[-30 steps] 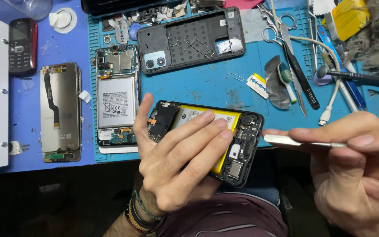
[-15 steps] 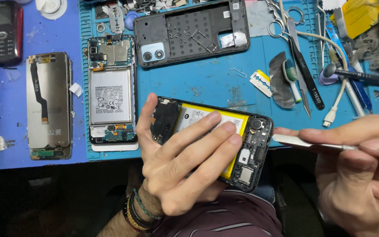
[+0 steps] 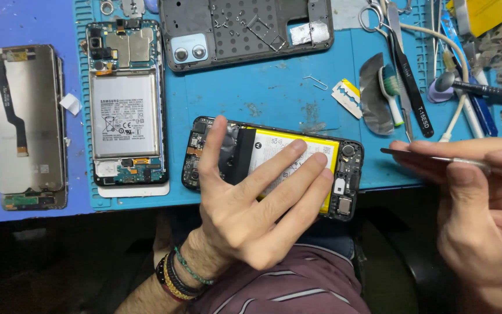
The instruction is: Disassembling internal components of a smartphone on a repair workbench.
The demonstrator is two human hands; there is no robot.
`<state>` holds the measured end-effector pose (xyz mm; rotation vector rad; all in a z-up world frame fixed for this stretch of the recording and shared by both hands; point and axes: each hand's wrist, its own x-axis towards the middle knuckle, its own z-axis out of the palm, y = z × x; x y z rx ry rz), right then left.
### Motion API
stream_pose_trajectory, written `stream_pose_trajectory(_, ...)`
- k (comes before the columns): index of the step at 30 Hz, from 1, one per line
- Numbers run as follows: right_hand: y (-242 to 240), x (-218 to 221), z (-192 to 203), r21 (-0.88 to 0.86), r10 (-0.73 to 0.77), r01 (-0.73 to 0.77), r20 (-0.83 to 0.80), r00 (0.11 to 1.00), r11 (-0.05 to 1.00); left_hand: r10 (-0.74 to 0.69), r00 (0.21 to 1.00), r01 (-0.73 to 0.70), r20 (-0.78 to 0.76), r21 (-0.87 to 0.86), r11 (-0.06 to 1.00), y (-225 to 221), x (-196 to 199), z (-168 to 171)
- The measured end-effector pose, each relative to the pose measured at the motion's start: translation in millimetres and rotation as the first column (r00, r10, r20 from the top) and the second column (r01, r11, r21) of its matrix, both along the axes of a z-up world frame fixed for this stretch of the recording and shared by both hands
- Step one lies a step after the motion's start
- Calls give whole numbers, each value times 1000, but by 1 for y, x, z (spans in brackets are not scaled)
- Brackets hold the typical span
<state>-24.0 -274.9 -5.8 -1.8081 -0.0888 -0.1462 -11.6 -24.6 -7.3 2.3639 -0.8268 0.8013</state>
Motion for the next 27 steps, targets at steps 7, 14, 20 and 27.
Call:
stream_pose_trajectory(7,-2,11,2,-205,77,-77,-9,997,976,11,1000,-11,-2,44,999,2,-2,-11)
stream_pose_trajectory(14,12,9,7,-289,-13,-6,-64,998,957,14,1000,-15,15,57,998,4,-3,-18)
stream_pose_trajectory(20,6,9,3,-267,52,-59,-33,998,962,26,999,-28,38,64,998,4,-3,-21)
stream_pose_trajectory(27,8,9,7,-296,58,-68,-41,997,953,15,1000,-16,24,61,998,3,-3,-18)
